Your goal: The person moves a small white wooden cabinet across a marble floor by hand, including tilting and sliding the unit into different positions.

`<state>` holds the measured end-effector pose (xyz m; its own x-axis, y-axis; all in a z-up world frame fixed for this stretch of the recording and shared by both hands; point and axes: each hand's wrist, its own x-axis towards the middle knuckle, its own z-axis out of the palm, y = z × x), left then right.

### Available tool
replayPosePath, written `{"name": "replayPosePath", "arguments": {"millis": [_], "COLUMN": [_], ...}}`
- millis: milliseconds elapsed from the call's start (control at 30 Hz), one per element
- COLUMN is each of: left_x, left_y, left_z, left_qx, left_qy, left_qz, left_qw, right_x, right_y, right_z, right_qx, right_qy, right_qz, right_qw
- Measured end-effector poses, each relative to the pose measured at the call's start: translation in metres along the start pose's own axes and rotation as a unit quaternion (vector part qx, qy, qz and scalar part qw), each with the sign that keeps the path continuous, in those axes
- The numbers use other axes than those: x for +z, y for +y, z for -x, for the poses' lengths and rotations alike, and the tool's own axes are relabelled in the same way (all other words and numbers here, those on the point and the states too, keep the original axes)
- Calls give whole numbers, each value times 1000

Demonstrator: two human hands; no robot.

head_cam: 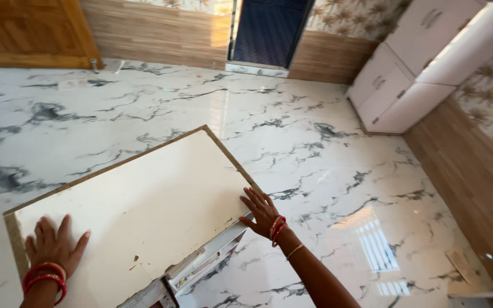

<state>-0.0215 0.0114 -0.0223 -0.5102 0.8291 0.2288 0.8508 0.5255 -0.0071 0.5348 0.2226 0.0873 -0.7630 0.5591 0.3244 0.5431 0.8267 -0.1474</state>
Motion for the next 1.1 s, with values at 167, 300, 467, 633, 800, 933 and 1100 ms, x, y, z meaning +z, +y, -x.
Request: {"name": "replayPosePath", "arguments": {"millis": [167,300,467,633,800,933,1100], "left_x": [-13,-16,-20,-7,-7,-34,-62], "left_y": [13,31,93,218,373,478,485], "left_z": [-5,0,3,36,37,36,33], "left_qx": [-27,-137,-307,-356,-367,-338,-360], "left_qy": [17,29,31,60,-15,-16,22], "left_qz": [59,8,-35,-46,-57,-70,-26], "left_qw": [998,990,951,931,929,938,932], "right_x": [2,3,-3,-9,-5,6,35], "right_y": [46,57,85,149,200,210,209], "right_z": [-17,-11,-22,-43,-56,-85,-169], "right_qx": [-89,-128,-198,-330,-429,-492,-458], "right_qy": [-66,-121,-125,-189,-187,-172,-229], "right_qz": [-25,2,-110,-114,-137,-184,-253], "right_qw": [993,984,966,918,873,833,821]}}
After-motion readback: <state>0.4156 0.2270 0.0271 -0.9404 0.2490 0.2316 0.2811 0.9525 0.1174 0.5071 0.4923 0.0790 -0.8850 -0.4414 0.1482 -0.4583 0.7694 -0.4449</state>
